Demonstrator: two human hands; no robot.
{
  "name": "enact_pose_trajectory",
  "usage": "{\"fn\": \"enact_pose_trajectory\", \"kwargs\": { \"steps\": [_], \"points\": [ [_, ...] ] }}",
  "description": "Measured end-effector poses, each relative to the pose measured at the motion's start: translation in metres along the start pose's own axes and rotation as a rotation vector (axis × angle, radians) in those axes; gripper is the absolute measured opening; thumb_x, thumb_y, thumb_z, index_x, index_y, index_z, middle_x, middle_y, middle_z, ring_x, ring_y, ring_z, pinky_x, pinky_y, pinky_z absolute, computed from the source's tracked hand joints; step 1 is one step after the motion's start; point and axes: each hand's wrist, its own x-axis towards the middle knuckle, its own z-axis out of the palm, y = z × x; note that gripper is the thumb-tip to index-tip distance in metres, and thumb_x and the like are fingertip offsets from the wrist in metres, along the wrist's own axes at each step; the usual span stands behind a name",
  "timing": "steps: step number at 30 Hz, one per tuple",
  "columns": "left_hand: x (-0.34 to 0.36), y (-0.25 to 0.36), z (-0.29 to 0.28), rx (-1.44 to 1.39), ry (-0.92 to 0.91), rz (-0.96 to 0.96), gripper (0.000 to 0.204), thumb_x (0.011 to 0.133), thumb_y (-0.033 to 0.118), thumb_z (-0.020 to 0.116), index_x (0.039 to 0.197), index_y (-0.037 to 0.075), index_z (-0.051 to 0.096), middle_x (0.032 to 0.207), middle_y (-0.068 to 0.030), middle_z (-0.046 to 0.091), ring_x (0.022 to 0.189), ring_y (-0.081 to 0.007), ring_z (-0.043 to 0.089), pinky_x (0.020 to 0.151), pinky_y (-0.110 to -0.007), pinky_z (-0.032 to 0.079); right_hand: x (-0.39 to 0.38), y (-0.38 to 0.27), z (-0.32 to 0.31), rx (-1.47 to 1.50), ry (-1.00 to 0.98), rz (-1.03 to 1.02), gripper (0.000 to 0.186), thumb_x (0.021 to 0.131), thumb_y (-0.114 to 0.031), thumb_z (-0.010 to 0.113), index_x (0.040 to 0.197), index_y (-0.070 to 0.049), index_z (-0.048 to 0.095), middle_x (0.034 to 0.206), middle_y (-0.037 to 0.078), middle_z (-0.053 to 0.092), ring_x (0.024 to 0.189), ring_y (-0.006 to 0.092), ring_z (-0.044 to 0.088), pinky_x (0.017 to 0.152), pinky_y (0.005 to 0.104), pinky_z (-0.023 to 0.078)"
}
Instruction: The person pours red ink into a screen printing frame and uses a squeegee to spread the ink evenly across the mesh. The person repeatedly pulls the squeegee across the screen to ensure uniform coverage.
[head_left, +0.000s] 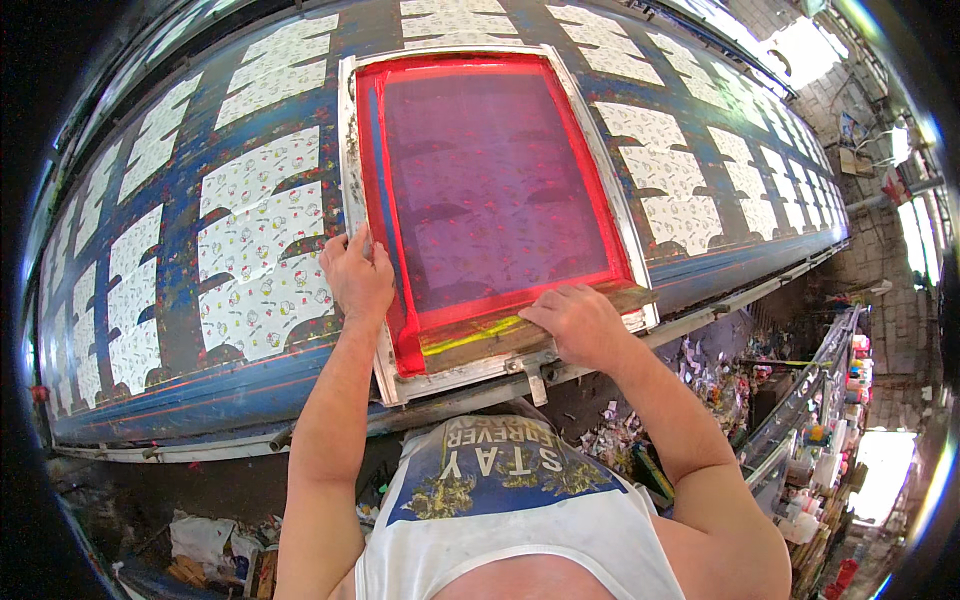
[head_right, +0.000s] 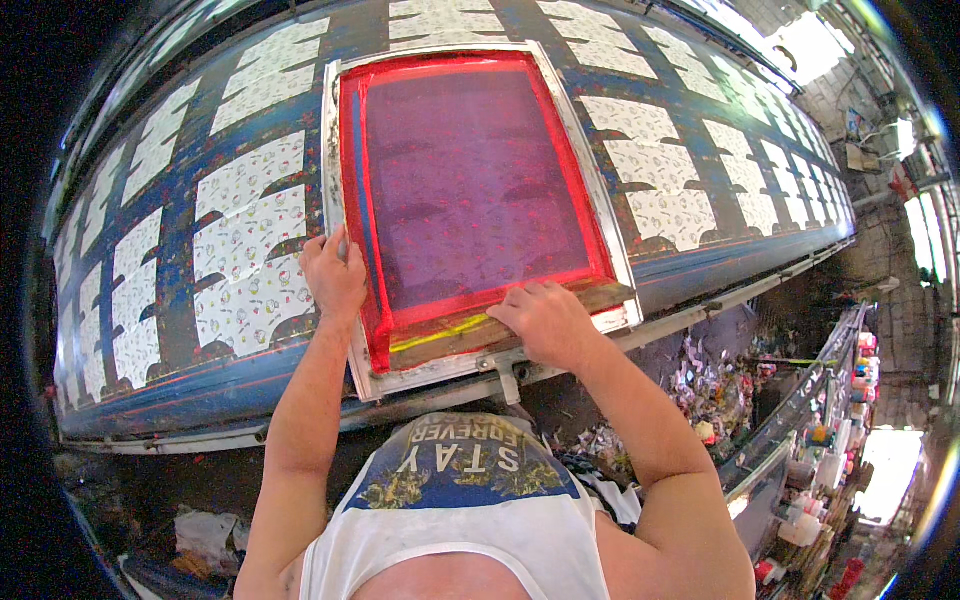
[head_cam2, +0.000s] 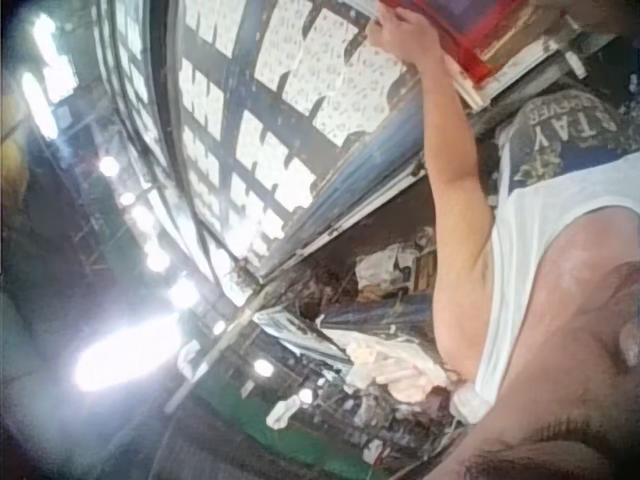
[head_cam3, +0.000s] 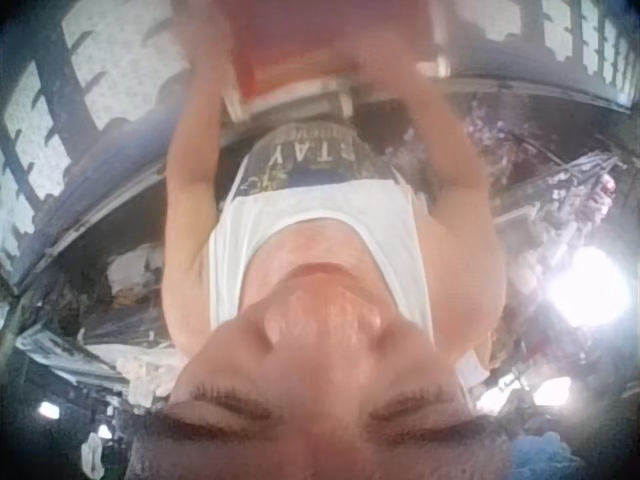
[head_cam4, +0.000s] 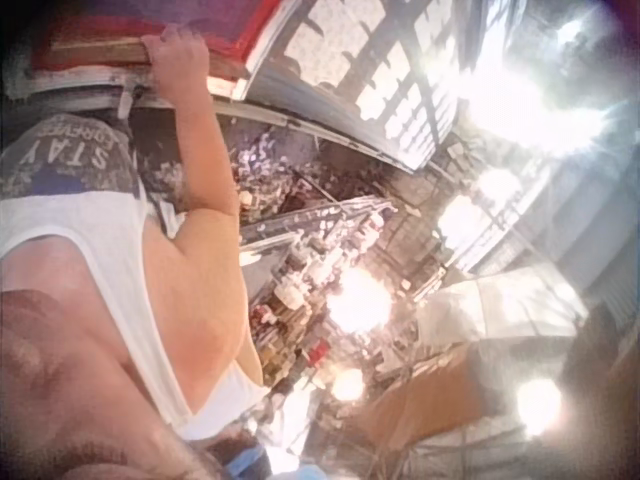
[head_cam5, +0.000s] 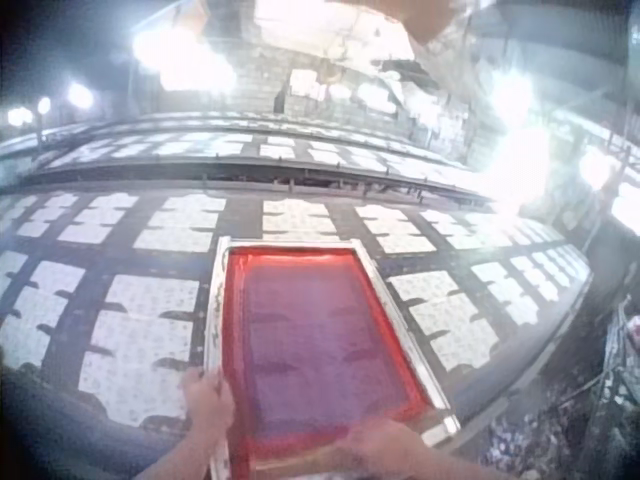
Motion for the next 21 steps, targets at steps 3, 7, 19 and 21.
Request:
{"fn": "enact_pose_trajectory", "kwargs": {
  "steps": [3, 7, 19, 21],
  "points": [
    [0.000, 0.003, -0.006, 0.020, -0.039, -0.004, 0.050, 0.090, 0.017, 0.083, 0.139, 0.009, 0.079, 0.127, -0.0198, 0.067, 0.124, -0.0414, 0.062, 0.112, -0.055, 0.047, -0.018, -0.009, 0.008, -0.007, 0.071, -0.052, 0.054, 0.079, -0.004, 0.077, 0.133, -0.010, 0.077, 0.121, 0.011, 0.075, 0.120, 0.0358, 0.071, 0.106, 0.0514, 0.057],
    [0.000, 0.006, -0.007, 0.053, -0.057, -0.024, 0.053, 0.087, 0.015, 0.084, 0.139, 0.009, 0.079, 0.128, -0.0204, 0.068, 0.126, -0.0416, 0.062, 0.114, -0.055, 0.047, -0.036, -0.010, 0.013, -0.002, -0.002, -0.094, 0.056, 0.086, -0.011, 0.076, 0.142, -0.012, 0.072, 0.135, 0.013, 0.069, 0.127, 0.0377, 0.066, 0.106, 0.0520, 0.056],
    [-0.002, -0.001, 0.007, 0.137, 0.027, 0.003, 0.050, 0.085, 0.009, 0.082, 0.136, 0.007, 0.081, 0.125, -0.0219, 0.074, 0.124, -0.0424, 0.067, 0.114, -0.053, 0.049, -0.089, 0.065, 0.027, 0.422, 0.175, -0.302, 0.053, 0.087, -0.012, 0.078, 0.139, -0.009, 0.073, 0.142, 0.018, 0.069, 0.136, 0.0412, 0.065, 0.114, 0.0552, 0.054],
    [-0.001, -0.001, 0.008, 0.144, 0.010, 0.009, 0.051, 0.086, 0.007, 0.081, 0.137, 0.008, 0.082, 0.127, -0.0211, 0.074, 0.126, -0.0424, 0.066, 0.115, -0.053, 0.050, -0.100, 0.101, 0.025, 0.375, 0.349, -0.146, 0.050, 0.088, -0.009, 0.079, 0.138, -0.008, 0.073, 0.141, 0.018, 0.070, 0.134, 0.0417, 0.066, 0.114, 0.0549, 0.054]
  ]
}}
